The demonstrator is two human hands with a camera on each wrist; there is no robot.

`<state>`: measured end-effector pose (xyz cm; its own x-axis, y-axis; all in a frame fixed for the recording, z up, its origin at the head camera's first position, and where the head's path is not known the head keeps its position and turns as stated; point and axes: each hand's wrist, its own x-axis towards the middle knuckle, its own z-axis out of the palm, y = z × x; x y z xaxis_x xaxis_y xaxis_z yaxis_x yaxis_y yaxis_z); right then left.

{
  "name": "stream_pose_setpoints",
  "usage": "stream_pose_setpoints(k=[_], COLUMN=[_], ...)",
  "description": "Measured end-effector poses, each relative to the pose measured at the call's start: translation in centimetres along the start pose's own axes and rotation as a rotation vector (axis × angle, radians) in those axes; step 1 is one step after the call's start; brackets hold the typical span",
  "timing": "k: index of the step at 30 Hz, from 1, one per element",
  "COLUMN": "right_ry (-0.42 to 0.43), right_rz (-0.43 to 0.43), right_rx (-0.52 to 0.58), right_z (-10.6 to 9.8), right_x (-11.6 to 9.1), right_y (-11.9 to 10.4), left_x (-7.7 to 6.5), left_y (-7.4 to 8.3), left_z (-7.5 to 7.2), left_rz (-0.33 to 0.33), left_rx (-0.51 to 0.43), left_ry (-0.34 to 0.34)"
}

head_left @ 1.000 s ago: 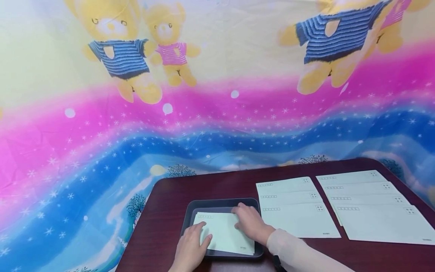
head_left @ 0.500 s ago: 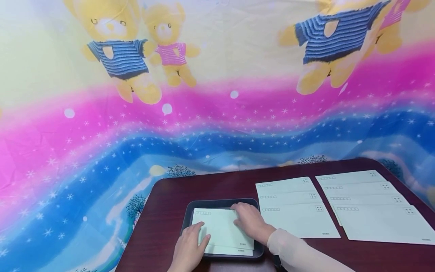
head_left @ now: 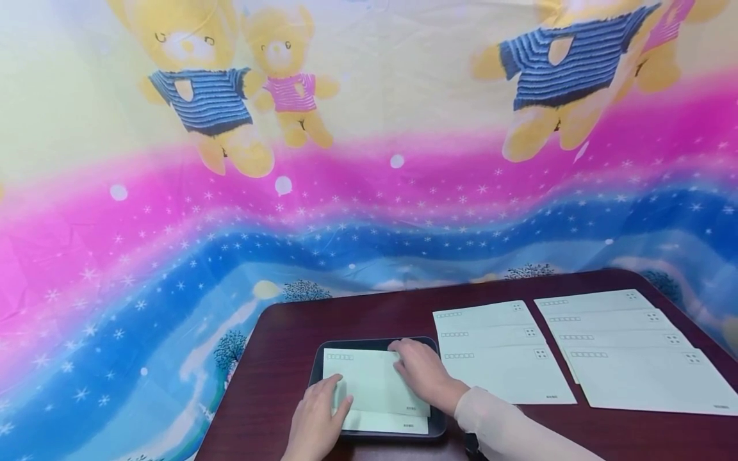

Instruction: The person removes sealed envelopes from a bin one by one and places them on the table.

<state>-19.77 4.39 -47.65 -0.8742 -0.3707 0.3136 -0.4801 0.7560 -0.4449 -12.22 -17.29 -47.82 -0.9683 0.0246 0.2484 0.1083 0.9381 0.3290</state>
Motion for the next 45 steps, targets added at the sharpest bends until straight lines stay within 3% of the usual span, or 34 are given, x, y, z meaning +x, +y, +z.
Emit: stream_pose_setpoints(k=[7,19,27,45], right_ry=[0.003,0.079,0.096,0.127], right_rz=[-0.013,-0.059,-0.04,-0.029], right_rx=[0.025,0.014,0.037,0.061], right_z=[-0.7,-2.1,-3.1,-5.3], right_x=[0.0,0.1,0.1,-0.3], right_y=[-0.4,-0.9,-1.1,-1.3], left_x=[0.2,0.4,0.4,0.6], left_y=[-0.1,0.0,0.2,0.8], left_z=[-0.3,-1.0,-1.5,-2.4], left_rz=[0.015,0.024,0.017,0.013], left_rx=[0.004,-0.005,-0.006,-0.012], left_ry=[0.035,0.054,0.07,0.033])
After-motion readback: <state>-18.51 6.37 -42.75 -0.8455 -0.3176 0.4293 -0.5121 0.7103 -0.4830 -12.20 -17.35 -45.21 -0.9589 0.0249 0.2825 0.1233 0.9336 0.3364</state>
